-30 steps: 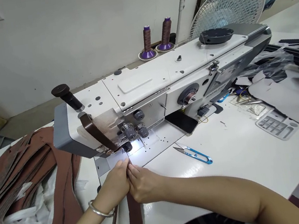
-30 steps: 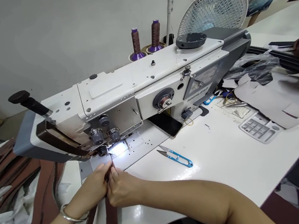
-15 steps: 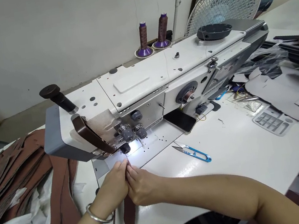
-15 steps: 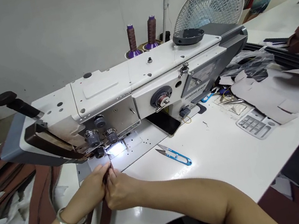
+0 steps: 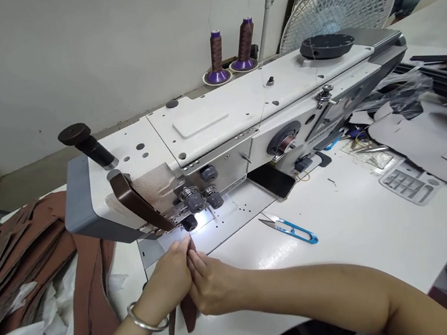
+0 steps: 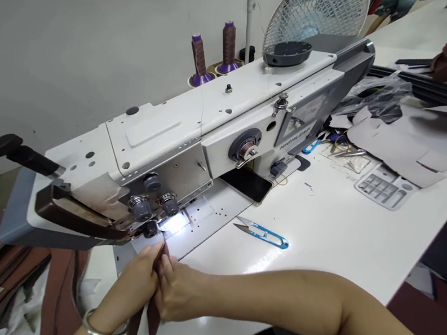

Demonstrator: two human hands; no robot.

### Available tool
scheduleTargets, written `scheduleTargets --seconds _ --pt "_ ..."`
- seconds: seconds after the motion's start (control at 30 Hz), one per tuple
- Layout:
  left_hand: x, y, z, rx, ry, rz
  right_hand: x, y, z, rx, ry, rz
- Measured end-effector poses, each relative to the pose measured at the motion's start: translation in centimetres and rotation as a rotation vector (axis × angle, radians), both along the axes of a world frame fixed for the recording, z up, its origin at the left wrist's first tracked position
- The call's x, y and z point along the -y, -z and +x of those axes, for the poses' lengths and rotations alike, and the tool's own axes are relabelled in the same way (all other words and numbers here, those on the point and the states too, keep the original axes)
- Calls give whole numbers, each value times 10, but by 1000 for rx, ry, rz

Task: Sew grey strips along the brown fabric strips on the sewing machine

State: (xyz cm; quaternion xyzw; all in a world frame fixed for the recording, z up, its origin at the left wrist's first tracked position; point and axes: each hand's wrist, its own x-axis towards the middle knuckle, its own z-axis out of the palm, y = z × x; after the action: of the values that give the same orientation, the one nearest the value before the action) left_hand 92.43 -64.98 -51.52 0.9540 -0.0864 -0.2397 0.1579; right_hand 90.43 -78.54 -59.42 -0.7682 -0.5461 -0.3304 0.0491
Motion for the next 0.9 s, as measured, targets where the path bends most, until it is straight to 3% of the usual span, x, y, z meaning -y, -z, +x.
scheduleTargets --seconds 0.4,0.9 --pt "-1 1 7 -3 -10 3 -2 -6 -7 84 49 166" --pt "2 2 10 71 52 16 1 -9 9 91 61 165"
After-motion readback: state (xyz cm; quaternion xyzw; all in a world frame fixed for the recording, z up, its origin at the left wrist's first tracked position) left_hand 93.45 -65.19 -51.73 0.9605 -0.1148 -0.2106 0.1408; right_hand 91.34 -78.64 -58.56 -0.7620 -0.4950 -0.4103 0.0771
